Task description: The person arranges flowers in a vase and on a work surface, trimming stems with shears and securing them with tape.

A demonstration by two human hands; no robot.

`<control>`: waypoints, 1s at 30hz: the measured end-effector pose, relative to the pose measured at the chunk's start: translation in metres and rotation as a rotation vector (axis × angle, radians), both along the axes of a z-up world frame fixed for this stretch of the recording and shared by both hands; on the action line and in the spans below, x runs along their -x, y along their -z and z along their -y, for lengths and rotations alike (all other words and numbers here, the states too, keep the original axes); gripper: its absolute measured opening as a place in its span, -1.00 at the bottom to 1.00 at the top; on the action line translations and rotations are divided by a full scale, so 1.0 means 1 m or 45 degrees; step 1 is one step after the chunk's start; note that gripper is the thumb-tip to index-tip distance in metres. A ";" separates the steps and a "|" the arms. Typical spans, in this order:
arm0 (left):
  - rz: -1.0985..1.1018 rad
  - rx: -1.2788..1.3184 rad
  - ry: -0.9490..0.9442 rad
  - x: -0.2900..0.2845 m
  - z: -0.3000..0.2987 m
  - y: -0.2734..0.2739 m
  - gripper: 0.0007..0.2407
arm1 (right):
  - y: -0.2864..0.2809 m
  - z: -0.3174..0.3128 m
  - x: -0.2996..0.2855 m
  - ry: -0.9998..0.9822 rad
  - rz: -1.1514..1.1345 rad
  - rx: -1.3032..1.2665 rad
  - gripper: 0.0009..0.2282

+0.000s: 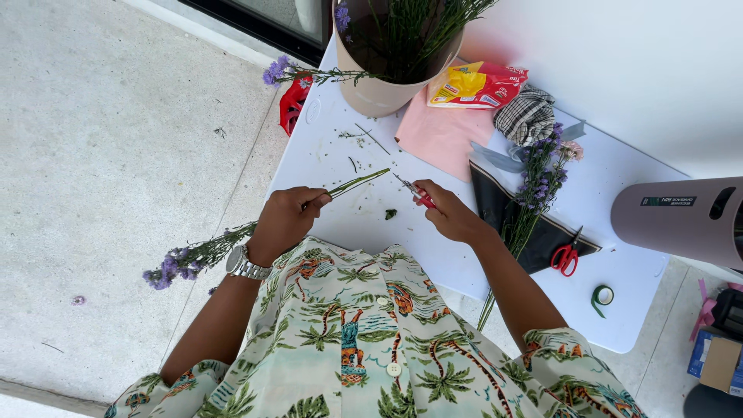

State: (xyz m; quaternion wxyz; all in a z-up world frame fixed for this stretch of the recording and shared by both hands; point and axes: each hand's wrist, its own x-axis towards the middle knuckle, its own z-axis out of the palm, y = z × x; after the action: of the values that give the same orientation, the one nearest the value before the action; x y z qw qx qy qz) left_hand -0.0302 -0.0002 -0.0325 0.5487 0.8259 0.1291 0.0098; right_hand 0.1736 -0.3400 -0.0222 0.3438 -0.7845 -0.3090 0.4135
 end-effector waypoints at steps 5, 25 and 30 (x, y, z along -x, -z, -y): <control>-0.037 0.174 -0.028 -0.004 0.001 -0.008 -0.82 | -0.008 -0.016 0.013 0.116 0.050 -0.017 -0.65; -0.175 0.378 -0.048 -0.003 0.005 -0.060 -0.83 | -0.041 -0.040 0.032 0.207 0.366 0.000 -0.57; -0.176 0.405 -0.055 0.001 0.005 -0.059 -0.83 | -0.043 -0.042 0.037 0.223 0.368 -0.036 -0.58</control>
State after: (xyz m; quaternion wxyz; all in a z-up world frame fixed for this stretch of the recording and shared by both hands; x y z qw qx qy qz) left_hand -0.0314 -0.0053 0.0263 0.6619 0.7245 0.1841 -0.0558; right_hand 0.1370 -0.2980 0.0211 0.3415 -0.8549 -0.2914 0.2602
